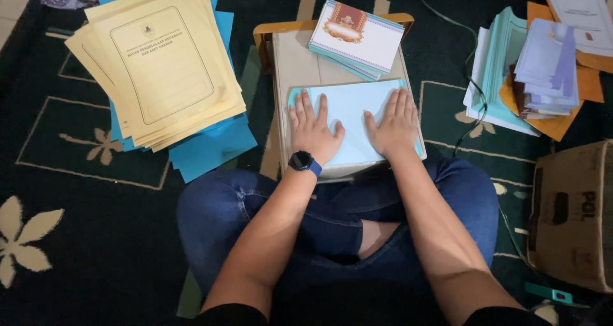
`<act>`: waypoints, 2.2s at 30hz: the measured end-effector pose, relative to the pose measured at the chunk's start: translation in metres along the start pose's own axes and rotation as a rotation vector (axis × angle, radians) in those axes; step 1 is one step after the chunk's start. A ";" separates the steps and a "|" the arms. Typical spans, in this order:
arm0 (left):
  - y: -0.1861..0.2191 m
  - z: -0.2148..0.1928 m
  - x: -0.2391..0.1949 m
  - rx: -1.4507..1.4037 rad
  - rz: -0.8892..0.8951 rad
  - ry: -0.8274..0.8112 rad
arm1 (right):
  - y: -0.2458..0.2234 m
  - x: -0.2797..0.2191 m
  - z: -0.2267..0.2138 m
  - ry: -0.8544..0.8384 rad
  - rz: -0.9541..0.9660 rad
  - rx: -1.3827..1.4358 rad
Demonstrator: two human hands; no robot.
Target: Inserting small printed booklets into light blue folders and pressing them flat.
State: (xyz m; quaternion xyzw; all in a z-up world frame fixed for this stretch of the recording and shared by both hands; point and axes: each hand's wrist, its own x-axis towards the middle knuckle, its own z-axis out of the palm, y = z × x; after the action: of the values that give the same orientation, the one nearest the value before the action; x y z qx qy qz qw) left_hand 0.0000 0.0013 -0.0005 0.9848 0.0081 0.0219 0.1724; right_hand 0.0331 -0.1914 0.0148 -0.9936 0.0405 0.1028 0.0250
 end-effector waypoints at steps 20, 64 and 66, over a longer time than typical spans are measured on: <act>0.002 0.001 0.000 0.005 -0.006 0.017 | -0.028 0.004 -0.006 0.021 -0.490 -0.124; 0.010 -0.063 -0.008 -1.278 0.052 0.163 | 0.005 -0.031 -0.027 0.443 -0.244 1.295; 0.010 -0.040 -0.004 -1.338 0.058 0.085 | 0.014 -0.020 0.002 0.238 -0.109 1.547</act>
State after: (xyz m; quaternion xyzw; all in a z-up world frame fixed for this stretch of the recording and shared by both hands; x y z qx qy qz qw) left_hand -0.0058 0.0052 0.0402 0.6637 -0.0270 0.0657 0.7447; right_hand 0.0123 -0.2043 0.0162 -0.6989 0.0541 -0.0633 0.7104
